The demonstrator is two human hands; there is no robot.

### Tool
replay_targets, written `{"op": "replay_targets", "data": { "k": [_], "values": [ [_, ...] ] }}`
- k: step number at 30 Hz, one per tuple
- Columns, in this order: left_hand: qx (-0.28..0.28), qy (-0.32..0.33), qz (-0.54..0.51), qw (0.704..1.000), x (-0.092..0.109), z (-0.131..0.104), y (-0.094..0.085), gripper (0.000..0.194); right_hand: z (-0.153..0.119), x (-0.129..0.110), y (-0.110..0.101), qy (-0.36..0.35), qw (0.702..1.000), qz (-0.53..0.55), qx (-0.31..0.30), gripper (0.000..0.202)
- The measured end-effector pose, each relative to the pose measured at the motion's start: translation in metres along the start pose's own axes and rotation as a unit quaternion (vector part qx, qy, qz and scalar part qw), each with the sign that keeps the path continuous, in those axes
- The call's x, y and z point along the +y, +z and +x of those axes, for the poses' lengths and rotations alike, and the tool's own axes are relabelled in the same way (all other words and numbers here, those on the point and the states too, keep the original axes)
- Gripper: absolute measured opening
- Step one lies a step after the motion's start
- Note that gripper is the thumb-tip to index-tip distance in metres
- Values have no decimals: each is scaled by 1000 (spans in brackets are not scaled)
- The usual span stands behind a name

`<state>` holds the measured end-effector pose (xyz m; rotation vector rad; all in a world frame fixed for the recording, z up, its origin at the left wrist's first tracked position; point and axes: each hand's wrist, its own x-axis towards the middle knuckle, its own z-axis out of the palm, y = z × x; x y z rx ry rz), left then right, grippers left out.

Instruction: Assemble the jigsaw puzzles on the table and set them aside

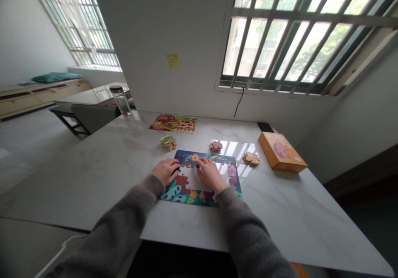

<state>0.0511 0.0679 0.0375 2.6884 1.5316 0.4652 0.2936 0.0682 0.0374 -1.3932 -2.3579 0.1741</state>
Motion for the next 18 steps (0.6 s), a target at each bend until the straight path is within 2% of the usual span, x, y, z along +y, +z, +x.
{"op": "replay_targets", "data": {
  "k": [3,5,9,13,18],
  "values": [
    [17,40,-4,999,8,14,-9,27,-4,-8,2,12,999,-47,-22,39],
    [10,61,-15,998,10,23,-8,27,-4,-12,3,16,998,-62,-26,36],
    [-1,73,-31,997,7,35,6,26,-5,-13,6,16,997,-70,-16,34],
    [18,82,-54,995,2,37,23,26,-6,-14,7,18,997,-69,-9,33],
    [18,72,-69,995,1,36,27,27,-7,-15,6,15,998,-68,-10,35]
  ]
}}
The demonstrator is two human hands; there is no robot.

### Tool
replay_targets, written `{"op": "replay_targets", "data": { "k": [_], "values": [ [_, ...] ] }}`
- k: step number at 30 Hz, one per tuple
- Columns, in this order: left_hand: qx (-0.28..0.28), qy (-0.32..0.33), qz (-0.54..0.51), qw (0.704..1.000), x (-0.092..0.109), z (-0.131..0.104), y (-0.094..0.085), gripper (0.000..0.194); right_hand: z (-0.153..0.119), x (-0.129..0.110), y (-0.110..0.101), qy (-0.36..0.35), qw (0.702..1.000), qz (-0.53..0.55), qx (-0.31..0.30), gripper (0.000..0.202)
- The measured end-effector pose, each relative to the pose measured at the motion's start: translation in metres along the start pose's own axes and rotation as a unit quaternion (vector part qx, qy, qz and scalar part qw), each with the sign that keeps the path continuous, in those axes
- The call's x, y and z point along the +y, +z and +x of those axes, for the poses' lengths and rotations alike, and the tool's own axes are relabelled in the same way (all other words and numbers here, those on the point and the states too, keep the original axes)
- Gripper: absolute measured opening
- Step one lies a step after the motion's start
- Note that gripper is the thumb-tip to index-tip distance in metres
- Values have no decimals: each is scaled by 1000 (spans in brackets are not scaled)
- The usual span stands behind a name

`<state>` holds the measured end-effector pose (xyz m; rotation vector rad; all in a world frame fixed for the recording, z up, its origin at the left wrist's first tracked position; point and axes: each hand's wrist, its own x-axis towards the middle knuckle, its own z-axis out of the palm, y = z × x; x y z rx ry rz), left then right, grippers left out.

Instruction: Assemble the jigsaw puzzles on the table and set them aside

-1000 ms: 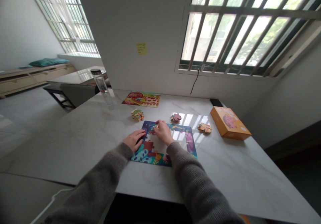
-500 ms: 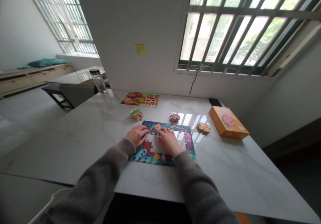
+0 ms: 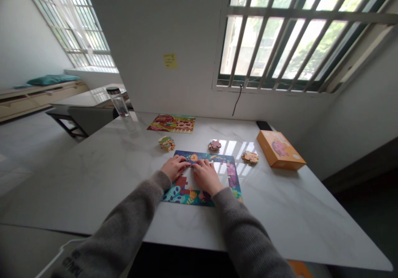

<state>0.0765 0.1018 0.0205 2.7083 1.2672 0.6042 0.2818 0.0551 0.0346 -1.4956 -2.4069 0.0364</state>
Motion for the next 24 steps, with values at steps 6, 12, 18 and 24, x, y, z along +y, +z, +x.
{"op": "replay_targets", "data": {
  "k": [6,12,18,24],
  "values": [
    [-9,3,13,1000,1,-4,-2,32,0,1,-1,-21,1000,19,5,36],
    [-6,21,-1,1000,-2,-9,1,29,-2,2,0,-26,999,28,9,38],
    [15,16,-67,997,-9,-12,2,24,-3,2,-1,-26,999,33,6,33],
    [107,-15,-123,986,-14,-14,-3,25,-4,2,-3,-20,999,30,6,29]
  ]
}}
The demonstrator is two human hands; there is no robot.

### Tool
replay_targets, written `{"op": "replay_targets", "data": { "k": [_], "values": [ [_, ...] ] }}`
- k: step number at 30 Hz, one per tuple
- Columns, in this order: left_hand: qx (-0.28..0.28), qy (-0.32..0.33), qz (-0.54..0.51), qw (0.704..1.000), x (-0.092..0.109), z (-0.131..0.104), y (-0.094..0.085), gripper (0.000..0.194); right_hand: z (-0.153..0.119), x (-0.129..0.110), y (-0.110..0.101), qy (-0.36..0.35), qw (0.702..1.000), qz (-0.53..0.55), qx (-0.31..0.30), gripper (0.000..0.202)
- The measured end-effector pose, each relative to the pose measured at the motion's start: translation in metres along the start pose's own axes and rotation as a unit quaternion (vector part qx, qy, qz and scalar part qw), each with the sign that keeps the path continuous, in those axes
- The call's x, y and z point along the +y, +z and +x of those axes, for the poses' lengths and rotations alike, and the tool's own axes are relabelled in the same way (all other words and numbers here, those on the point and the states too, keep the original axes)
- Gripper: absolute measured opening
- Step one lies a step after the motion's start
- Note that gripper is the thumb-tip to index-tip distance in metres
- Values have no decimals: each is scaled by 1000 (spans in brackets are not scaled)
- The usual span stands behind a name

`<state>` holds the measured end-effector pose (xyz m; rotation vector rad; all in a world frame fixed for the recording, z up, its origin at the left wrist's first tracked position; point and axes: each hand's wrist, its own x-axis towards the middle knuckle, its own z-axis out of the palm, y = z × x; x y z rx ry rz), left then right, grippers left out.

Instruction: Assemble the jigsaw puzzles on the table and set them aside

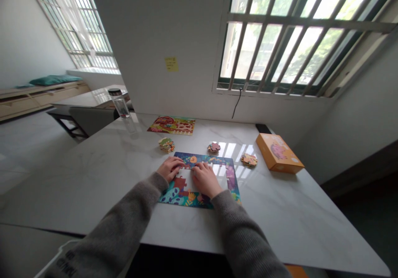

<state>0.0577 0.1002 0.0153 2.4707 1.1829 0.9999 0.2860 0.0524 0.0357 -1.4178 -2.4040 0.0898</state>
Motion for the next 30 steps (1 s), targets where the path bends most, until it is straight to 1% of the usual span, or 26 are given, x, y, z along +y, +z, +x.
{"op": "replay_targets", "data": {
  "k": [4,7,10,12,14,16,18,20,22,26,30],
  "values": [
    [16,-48,43,998,-10,0,-5,21,-2,-1,-1,1,1000,5,-8,30],
    [-1,-72,66,995,-17,-1,-7,21,-2,-3,-2,6,1000,12,-2,37],
    [-22,-76,91,993,-18,-3,-8,20,5,2,-6,14,999,23,30,43],
    [-29,-77,105,991,-16,-3,-8,20,15,14,-10,21,998,25,50,37],
    [-34,-78,114,990,-15,-3,-8,20,27,31,-14,47,996,12,73,31],
    [-35,-81,116,989,-14,-3,-7,21,40,52,-17,103,988,-13,111,27],
    [-34,-85,118,989,-15,-3,-6,21,51,73,-18,182,973,-37,139,26],
    [-33,-89,118,988,-17,-4,-5,20,59,88,-18,238,960,-55,138,29],
    [-32,-91,117,988,-17,-4,-5,21,64,97,-18,272,953,-65,119,32],
    [-36,-92,113,989,-16,-4,-5,21,69,101,-19,293,950,-67,82,36],
    [-37,-96,114,988,-15,-4,-6,20,71,99,-22,297,951,-61,67,35]
  ]
}}
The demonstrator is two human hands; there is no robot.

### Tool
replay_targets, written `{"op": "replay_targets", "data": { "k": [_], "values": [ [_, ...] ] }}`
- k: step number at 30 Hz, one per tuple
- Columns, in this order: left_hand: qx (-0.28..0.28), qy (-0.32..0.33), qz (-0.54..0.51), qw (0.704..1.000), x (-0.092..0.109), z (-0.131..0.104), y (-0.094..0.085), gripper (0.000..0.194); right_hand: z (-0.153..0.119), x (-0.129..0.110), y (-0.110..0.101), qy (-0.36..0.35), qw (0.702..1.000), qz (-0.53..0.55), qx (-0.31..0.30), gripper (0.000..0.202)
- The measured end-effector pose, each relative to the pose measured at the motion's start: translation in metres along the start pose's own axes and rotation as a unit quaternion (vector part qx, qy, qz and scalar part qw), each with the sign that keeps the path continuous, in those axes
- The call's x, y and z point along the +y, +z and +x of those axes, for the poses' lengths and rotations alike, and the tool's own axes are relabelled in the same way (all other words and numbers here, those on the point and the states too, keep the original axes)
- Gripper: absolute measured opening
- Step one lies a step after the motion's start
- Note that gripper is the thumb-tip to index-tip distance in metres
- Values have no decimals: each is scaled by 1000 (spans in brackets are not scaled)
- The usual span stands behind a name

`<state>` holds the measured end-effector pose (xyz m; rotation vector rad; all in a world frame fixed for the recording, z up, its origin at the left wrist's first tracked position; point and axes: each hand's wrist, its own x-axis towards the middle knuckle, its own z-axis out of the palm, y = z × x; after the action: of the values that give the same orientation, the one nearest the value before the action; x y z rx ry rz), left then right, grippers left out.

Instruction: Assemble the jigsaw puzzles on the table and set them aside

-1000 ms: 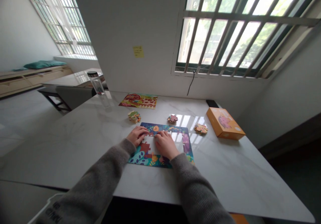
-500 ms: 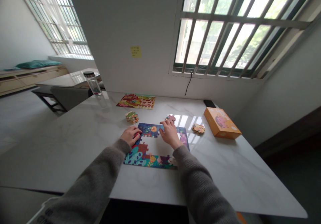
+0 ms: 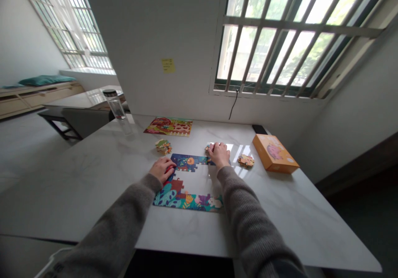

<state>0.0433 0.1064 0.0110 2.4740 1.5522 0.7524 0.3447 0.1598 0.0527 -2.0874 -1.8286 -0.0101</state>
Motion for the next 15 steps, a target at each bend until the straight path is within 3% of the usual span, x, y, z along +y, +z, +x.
{"op": "replay_targets", "data": {
  "k": [9,12,15],
  "values": [
    [1,4,3,1000,0,0,0,21,-5,2,-6,-2,997,50,59,28],
    [26,15,-9,1000,8,0,-4,22,-19,-6,-12,-62,991,90,83,29],
    [91,44,-80,992,18,1,-10,24,-47,-25,-17,-168,969,148,102,26]
  ]
}}
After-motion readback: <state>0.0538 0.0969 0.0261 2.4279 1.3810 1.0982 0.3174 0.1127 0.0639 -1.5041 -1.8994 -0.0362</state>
